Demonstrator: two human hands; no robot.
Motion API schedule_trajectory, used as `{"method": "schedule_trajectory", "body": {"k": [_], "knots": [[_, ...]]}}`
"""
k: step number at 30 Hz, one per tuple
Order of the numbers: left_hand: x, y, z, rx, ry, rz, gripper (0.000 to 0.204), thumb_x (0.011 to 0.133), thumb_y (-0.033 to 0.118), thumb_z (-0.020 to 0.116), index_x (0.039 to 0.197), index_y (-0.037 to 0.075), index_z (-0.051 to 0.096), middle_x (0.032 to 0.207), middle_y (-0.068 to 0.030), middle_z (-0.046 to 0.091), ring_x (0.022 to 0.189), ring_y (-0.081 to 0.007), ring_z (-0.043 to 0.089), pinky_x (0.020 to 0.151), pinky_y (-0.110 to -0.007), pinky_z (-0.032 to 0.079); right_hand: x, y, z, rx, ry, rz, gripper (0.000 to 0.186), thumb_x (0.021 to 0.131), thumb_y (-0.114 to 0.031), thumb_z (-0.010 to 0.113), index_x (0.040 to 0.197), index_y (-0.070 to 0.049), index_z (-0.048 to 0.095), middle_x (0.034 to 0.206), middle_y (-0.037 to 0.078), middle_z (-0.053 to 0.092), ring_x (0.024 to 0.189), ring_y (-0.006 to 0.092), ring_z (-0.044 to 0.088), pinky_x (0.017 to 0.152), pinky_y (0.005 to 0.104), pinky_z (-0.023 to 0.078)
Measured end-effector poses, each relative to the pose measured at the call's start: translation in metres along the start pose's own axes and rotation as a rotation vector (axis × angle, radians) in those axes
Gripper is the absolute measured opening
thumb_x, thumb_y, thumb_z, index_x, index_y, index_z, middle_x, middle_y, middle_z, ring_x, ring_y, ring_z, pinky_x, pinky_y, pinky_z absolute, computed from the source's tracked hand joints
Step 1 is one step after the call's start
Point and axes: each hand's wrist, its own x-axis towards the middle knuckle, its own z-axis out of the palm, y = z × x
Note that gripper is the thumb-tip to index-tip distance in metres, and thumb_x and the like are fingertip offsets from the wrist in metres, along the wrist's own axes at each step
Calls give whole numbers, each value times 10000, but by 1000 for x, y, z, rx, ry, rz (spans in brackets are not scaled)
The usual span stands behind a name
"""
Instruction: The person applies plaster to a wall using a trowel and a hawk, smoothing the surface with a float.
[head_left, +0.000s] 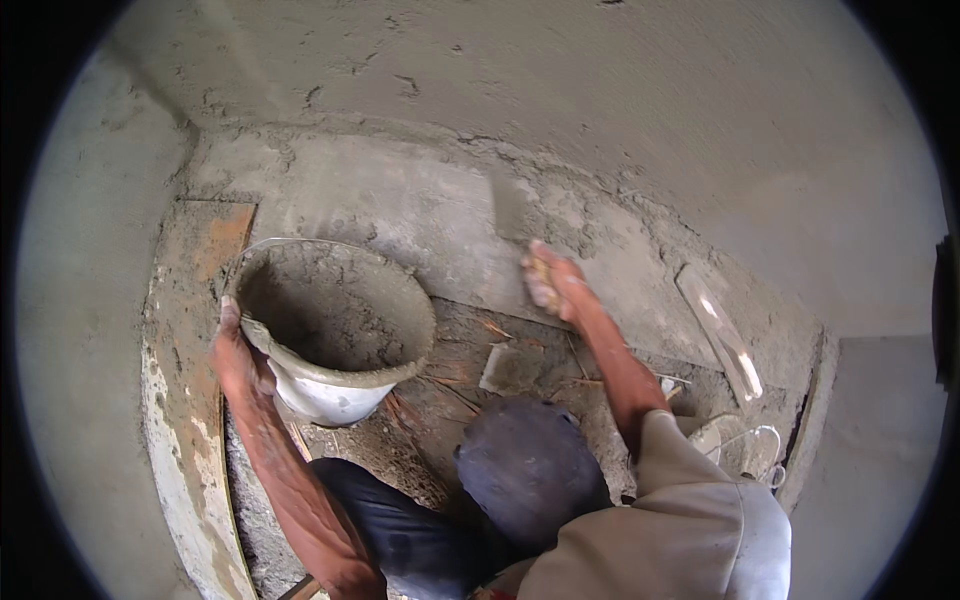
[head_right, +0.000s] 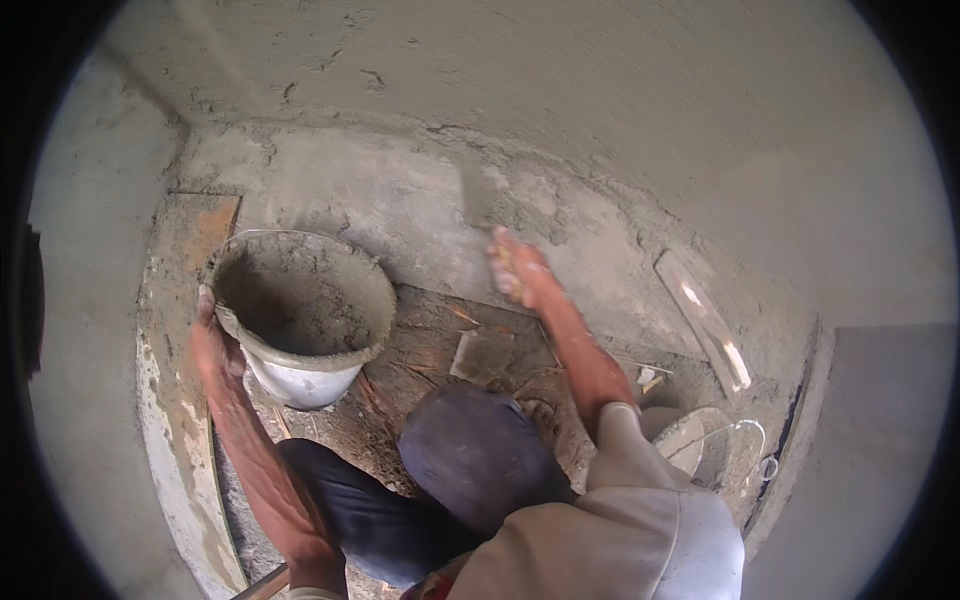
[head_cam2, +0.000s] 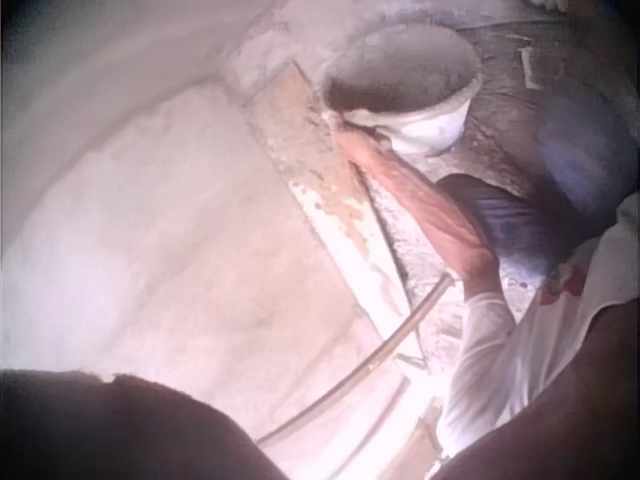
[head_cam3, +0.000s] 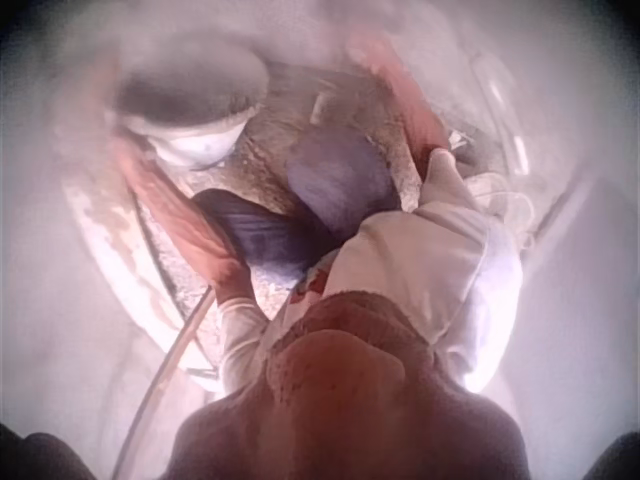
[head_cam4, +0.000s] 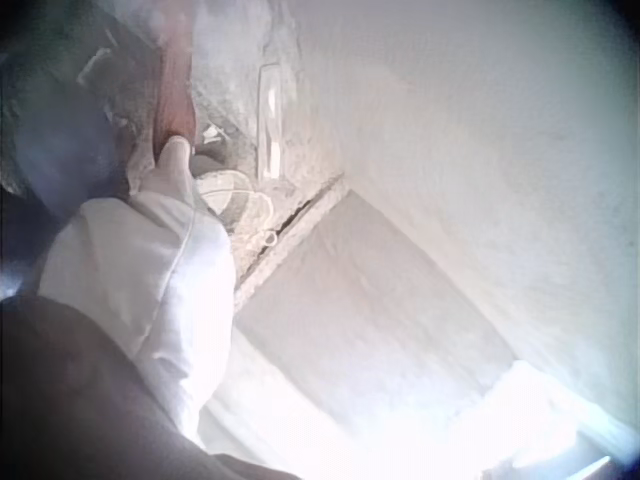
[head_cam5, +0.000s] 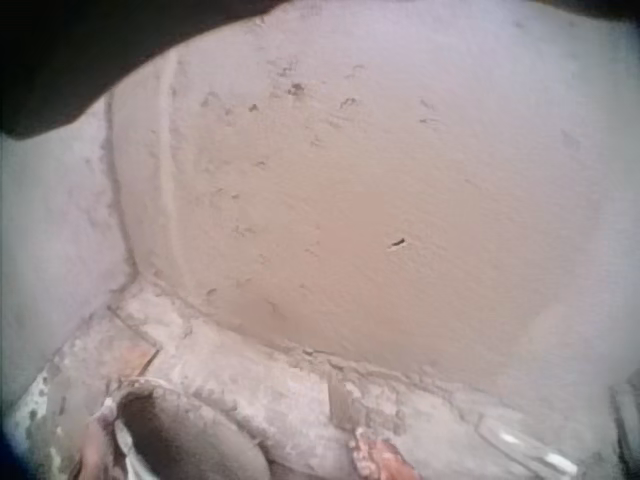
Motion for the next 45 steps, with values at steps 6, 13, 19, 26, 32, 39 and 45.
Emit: {"method": "schedule_trajectory", "body": {"k": [6, 13, 19, 26, 32, 39, 45], "knots": [[-19, -6, -3, 57, 10, -37, 301, 1082, 333, 636, 1121, 41, 699, 841, -24, 660, 666, -167, 618, 604, -334, 513, -91, 15, -113, -1407, 349, -566, 590, 1064, -592, 526, 1213, -41, 675, 1009, 225, 752, 891, 387, 743, 770, 483, 594], [-46, -2, 9, 104, 27, -26, 296, 1093, 310, 611, 1121, 26, 690, 854, -42, 678, 658, -176, 625, 588, -348, 517, -93, -79, -187, -1918, 316, -461, 588, 1075, -579, 459, 1181, -49, 689, 961, 235, 744, 918, 429, 722, 840, 513, 586], [-75, -3, 30, 91, 48, -4, 331, 1107, 278, 574, 1240, -8, 674, 1040, -81, 726, 841, -202, 677, 754, -360, 556, -87, -130, -179, -1950, 489, -448, 608, 1077, -566, 459, 1199, -18, 692, 939, 255, 750, 926, 442, 731, 834, 519, 592], [-90, -30, 74, 266, 21, -98, 456, 1132, 314, 500, 1394, -47, 591, 1326, -150, 671, 1145, -266, 656, 1004, -400, 515, -151, -86, -92, -1860, 450, -617, 382, 1025, -375, 549, 1197, -80, 720, 1031, 175, 778, 919, 375, 757, 780, 463, 620], [-74, -36, 56, 152, -111, -94, 488, 1145, 324, 480, 1429, -62, 570, 1402, -171, 657, 1247, -291, 650, 1099, -427, 511, -149, -29, -74, -1532, 17, -652, 455, 1062, -495, 543, 1293, -140, 711, 1179, 124, 763, 991, 333, 750, 917, 506, 624], [-66, -20, 36, 103, -47, -156, 493, 1129, 323, 525, 1447, -51, 571, 1432, -154, 651, 1302, -282, 620, 1159, -419, 458, -219, -21, -303, -1064, 729, -490, 409, 999, -433, 694, 1143, -51, 720, 1053, 192, 747, 1043, 302, 722, 867, 485, 560], [-63, -36, 38, 92, -83, -218, 505, 1143, 329, 465, 1505, -17, 524, 1495, -153, 609, 1338, -302, 597, 1178, -459, 447, -250, -37, -464, -1645, 1114, -479, 239, 853, -211, 757, 977, -24, 673, 968, 230, 705, 1031, 407, 690, 906, 504, 529]]}}
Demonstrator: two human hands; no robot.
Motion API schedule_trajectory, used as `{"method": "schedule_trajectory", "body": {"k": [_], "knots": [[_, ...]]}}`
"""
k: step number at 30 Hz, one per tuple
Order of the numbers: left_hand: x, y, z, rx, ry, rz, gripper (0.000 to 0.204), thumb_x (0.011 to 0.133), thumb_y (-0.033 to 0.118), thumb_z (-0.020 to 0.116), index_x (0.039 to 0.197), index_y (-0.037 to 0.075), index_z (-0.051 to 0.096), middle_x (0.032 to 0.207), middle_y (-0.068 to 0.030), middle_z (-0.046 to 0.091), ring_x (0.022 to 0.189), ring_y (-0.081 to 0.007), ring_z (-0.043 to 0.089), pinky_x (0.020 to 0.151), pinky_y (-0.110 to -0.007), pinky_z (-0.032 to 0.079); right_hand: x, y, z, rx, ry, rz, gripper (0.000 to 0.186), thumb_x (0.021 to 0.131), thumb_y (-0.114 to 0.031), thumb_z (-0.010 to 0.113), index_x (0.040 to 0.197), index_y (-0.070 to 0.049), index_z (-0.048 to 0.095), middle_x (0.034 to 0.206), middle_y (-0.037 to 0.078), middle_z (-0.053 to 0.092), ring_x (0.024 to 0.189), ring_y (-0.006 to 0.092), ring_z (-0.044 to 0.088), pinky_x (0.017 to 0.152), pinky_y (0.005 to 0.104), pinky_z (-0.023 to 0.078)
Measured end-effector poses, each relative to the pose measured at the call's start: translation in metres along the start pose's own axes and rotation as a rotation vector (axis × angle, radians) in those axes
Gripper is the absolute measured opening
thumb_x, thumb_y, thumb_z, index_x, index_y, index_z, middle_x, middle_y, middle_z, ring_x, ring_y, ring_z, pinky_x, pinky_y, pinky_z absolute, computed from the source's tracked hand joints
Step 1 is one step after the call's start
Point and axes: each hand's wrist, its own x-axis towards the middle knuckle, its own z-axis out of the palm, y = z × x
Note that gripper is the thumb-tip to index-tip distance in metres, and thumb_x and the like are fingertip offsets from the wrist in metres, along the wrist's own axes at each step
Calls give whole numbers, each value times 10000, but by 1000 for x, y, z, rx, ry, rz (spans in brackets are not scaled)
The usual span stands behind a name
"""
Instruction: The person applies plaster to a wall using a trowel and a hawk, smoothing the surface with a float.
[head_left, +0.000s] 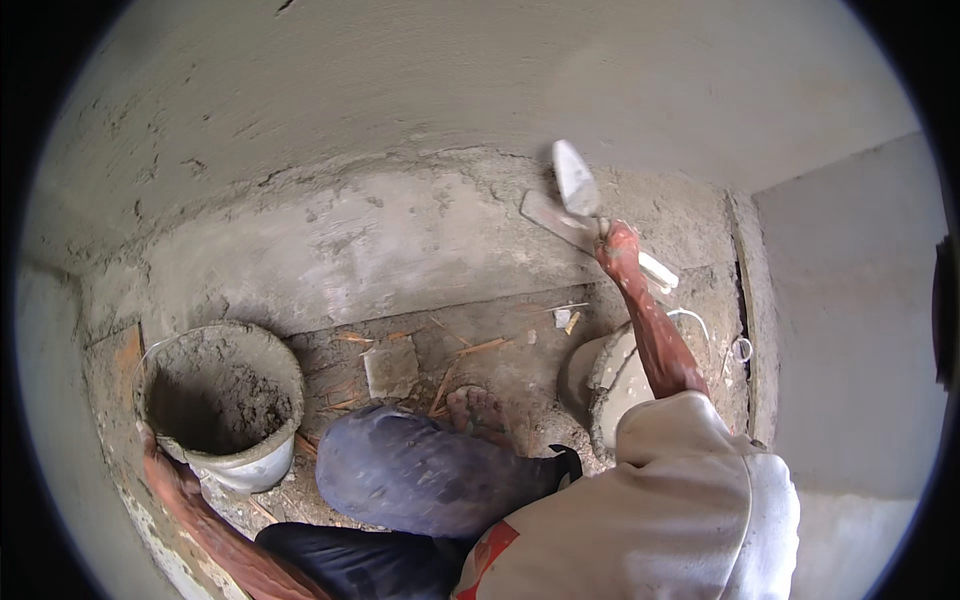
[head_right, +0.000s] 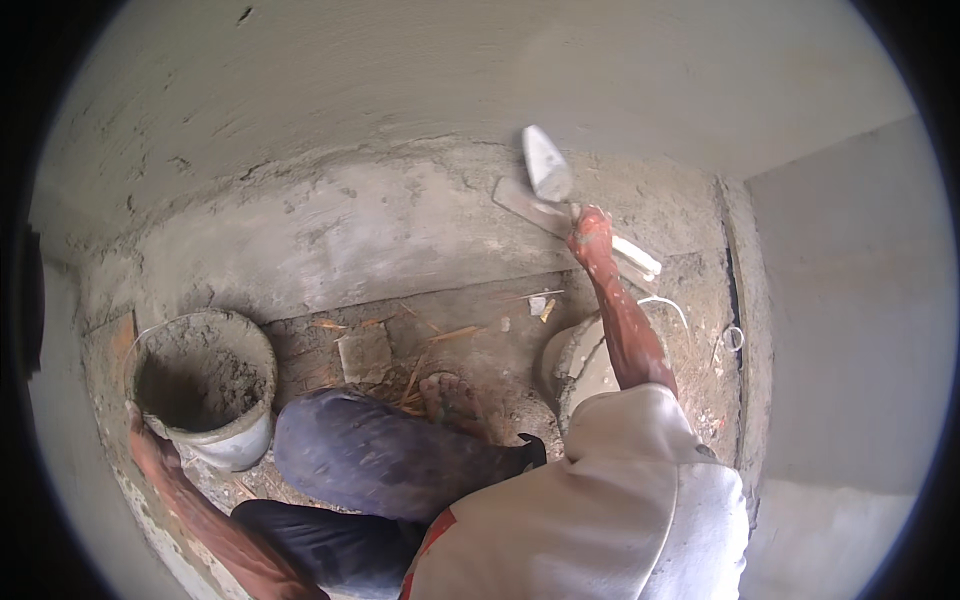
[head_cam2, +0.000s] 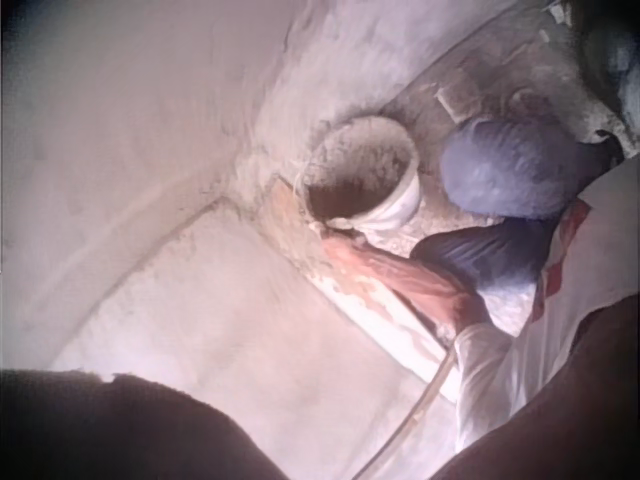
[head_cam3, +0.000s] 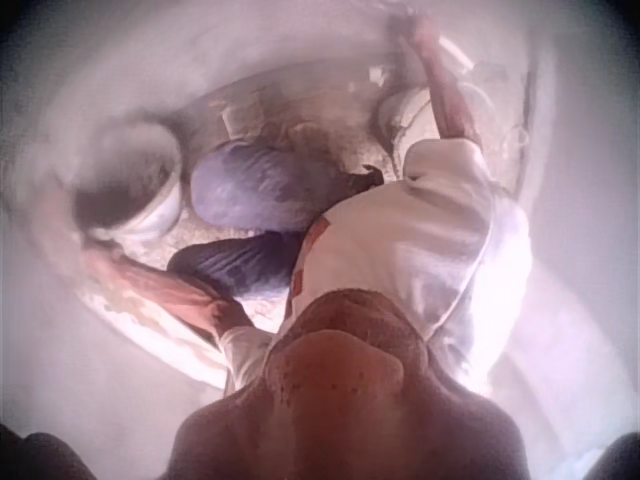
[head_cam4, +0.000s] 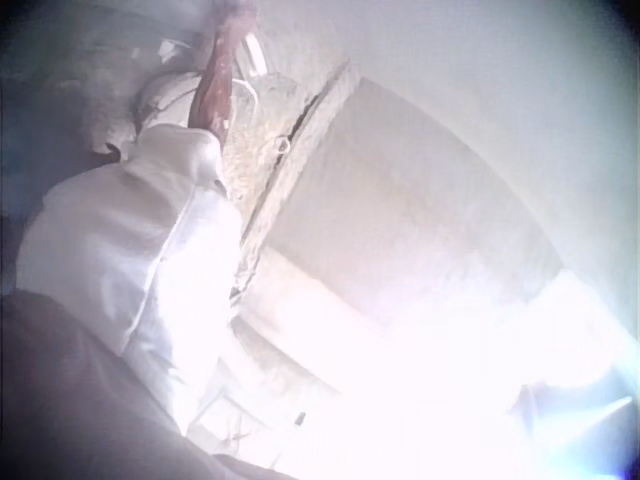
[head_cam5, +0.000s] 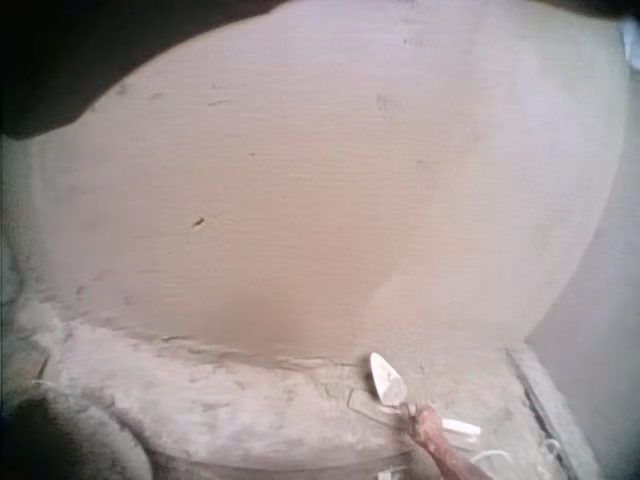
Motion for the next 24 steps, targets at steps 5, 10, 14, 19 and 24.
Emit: {"method": "schedule_trajectory", "body": {"k": [5, 10, 14, 19, 24], "knots": [[-8, -3, 5, 15, -32, 0, 538, 1140, 349, 478, 1520, -31, 506, 1520, -135, 593, 1365, -286, 578, 1197, -444, 421, 6, 46, 15, -103, -227, -288, 250, 806, -48, 705, 1051, -43, 657, 1081, 236, 688, 1040, 440, 684, 926, 492, 559], [-15, -9, 12, 55, 58, 22, 555, 1131, 358, 497, 1512, -45, 511, 1518, -149, 586, 1365, -278, 567, 1211, -426, 398, 23, 93, 9, -19, -360, -97, 263, 797, -77, 740, 1055, -55, 692, 1059, 214, 732, 1019, 409, 716, 868, 475, 581], [-23, -27, 56, 74, 166, -58, 518, 1133, 323, 475, 1491, -47, 536, 1493, -161, 602, 1315, -292, 602, 1166, -445, 451, -4, 205, -8, -136, -358, -199, 149, 801, -81, 731, 948, -60, 719, 904, 207, 744, 897, 411, 730, 799, 475, 583], [-38, -27, 74, 95, 312, 45, 560, 1105, 353, 531, 1477, -66, 540, 1450, -175, 630, 1280, -330, 623, 1137, -463, 485, 7, 241, -28, 127, -342, 485, 305, 837, -138, 763, 1134, -88, 713, 840, 158, 726, 818, 312, 746, 739, 472, 586], [-66, -9, 109, 174, 259, 64, 498, 1127, 257, 496, 1483, -90, 516, 1447, -164, 614, 1291, -276, 603, 1128, -430, 492, 25, 253, 42, 671, -173, 800, 339, 922, -286, 690, 1205, -99, 684, 957, 108, 709, 844, 250, 698, 718, 425, 579]]}}
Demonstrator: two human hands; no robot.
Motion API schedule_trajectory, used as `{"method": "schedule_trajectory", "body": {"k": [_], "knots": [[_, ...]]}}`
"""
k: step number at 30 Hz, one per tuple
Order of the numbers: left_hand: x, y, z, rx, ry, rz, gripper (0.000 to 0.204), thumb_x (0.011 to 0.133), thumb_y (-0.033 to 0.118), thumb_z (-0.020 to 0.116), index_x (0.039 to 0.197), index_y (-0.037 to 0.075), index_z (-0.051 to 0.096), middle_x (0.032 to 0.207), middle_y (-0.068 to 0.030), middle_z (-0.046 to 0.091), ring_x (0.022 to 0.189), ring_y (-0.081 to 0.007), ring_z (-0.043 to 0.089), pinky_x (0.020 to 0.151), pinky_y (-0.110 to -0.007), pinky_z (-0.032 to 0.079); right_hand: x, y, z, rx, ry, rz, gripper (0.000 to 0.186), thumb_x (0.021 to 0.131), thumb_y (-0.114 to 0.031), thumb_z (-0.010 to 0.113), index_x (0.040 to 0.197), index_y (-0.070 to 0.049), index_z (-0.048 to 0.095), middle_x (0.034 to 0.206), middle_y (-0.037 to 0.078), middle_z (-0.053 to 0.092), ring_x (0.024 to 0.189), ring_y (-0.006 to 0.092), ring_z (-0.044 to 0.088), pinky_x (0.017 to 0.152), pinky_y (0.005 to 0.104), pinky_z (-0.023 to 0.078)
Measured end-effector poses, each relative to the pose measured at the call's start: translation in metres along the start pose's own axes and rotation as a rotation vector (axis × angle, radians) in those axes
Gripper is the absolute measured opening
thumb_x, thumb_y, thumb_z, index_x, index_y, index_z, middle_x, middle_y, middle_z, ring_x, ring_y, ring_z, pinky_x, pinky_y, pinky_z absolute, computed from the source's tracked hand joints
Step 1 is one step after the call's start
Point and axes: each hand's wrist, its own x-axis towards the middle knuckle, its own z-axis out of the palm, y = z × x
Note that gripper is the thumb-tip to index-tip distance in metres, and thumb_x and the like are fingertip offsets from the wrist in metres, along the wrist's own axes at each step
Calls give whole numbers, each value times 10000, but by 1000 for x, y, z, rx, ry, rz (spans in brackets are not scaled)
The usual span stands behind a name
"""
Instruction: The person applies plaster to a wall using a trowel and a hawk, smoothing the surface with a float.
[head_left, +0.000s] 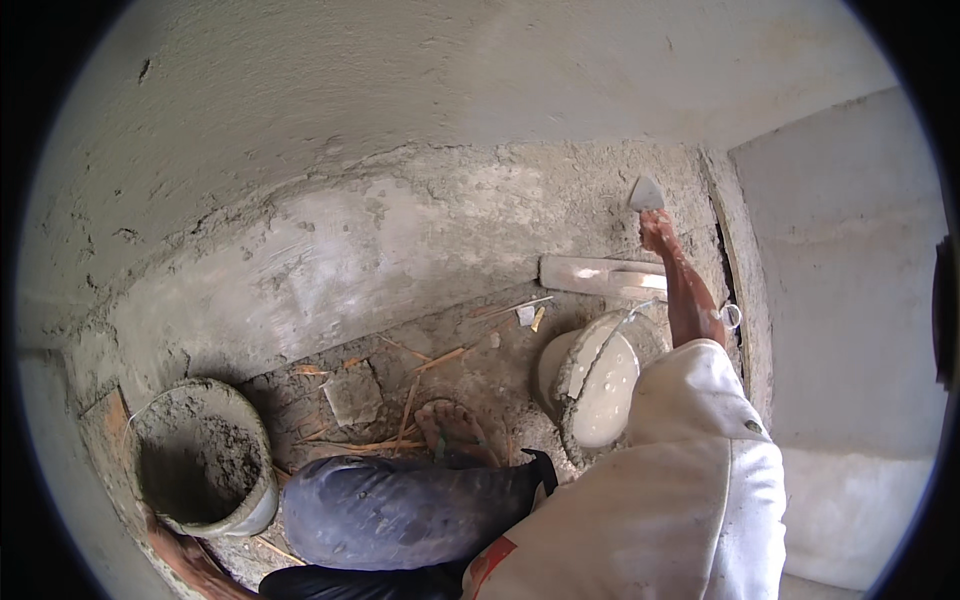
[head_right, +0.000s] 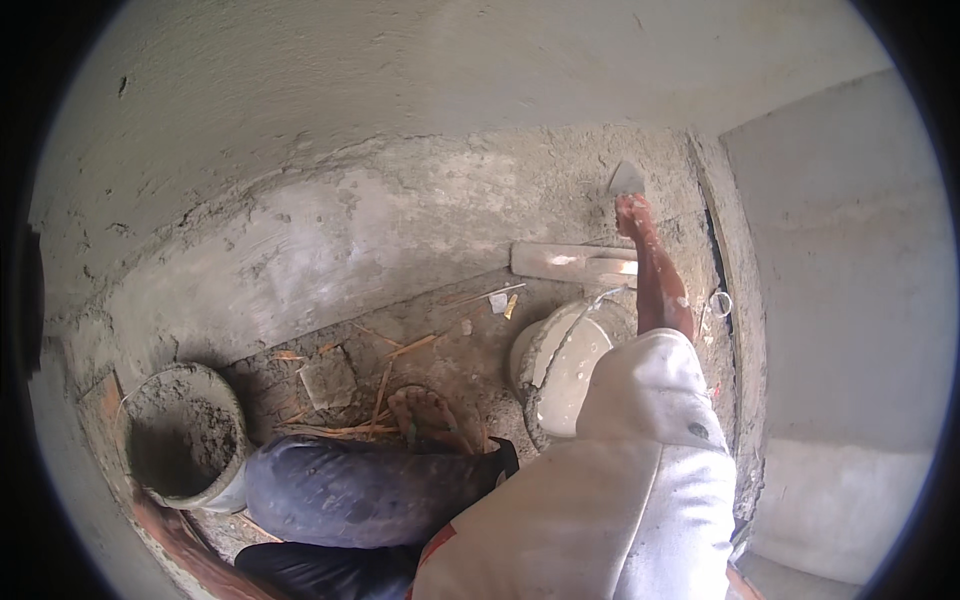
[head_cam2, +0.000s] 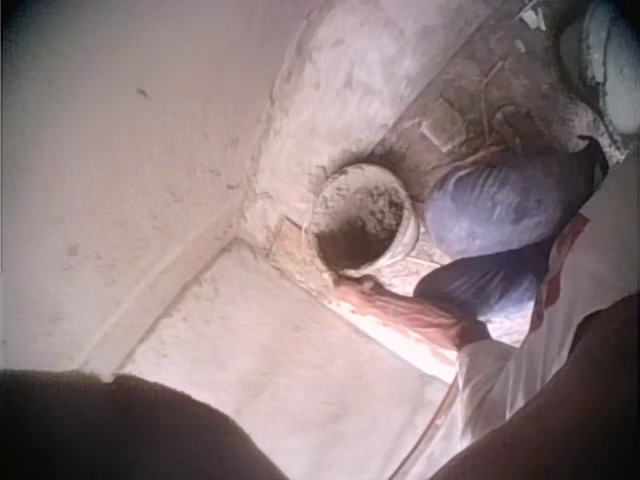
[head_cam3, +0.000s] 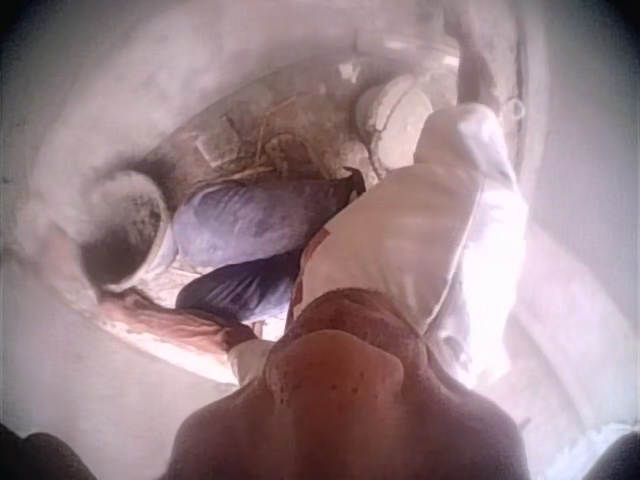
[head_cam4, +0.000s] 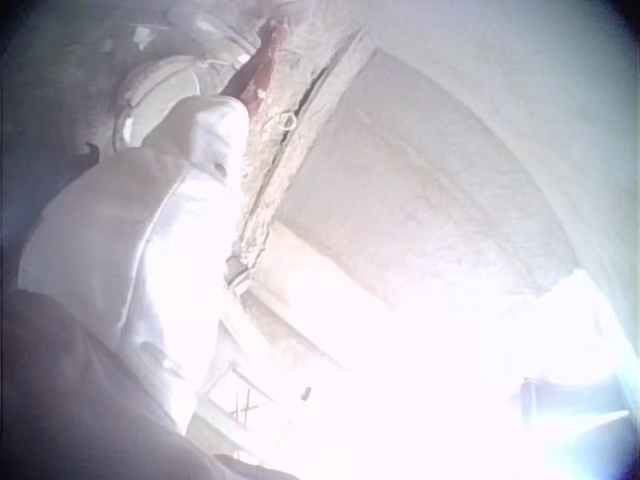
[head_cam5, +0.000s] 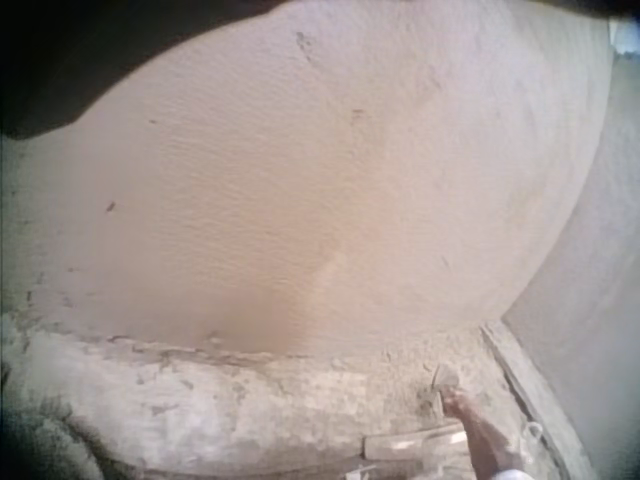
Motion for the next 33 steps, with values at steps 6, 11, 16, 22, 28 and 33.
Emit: {"method": "schedule_trajectory", "body": {"k": [6, 11, 16, 22, 28, 33], "knots": [[42, -36, 4, -30, -12, -30, 524, 1116, 297, 516, 1477, -83, 533, 1462, -162, 615, 1290, -286, 610, 1138, -433, 477, 36, 20, 23, 131, -383, -459, 343, 986, -379, 637, 1214, -123, 652, 935, 44, 655, 779, 205, 647, 707, 424, 556], [49, -30, -10, -64, -29, -49, 557, 1105, 342, 529, 1486, -64, 542, 1502, -162, 595, 1320, -299, 593, 1163, -429, 443, -62, -66, 95, -905, 27, -1119, 409, 1023, -358, 598, 1252, -22, 639, 1015, 150, 709, 870, 278, 715, 773, 521, 571], [42, 3, -56, -23, -128, 42, 477, 1126, 255, 496, 1464, -78, 537, 1446, -157, 625, 1295, -253, 607, 1138, -401, 465, -96, -113, 81, -361, -106, -141, 213, 963, -279, 678, 1063, -91, 665, 757, 57, 666, 742, 244, 697, 723, 409, 579], [74, -58, -14, -149, -180, -114, 540, 1119, 318, 504, 1495, -71, 522, 1473, -170, 611, 1288, -300, 623, 1133, -443, 477, -1, -58, 1, -566, 163, -1054, 198, 885, -308, 731, 816, -128, 681, 759, 94, 672, 673, 267, 667, 613, 422, 533], [65, 0, -73, -111, -164, 16, 528, 1138, 293, 487, 1518, -75, 484, 1505, -159, 581, 1334, -284, 593, 1145, -430, 462, -261, -191, 281, -608, 190, -815, 257, 851, -182, 667, 980, 39, 685, 843, 223, 721, 814, 418, 728, 792, 466, 600], [52, -6, -54, -140, -163, -27, 550, 1142, 326, 478, 1542, -52, 467, 1537, -151, 563, 1358, -287, 576, 1165, -429, 451, -229, -125, 219, -304, -18, -698, 325, 981, -313, 628, 1031, 8, 628, 840, 206, 730, 682, 322, 733, 553, 506, 573]]}}
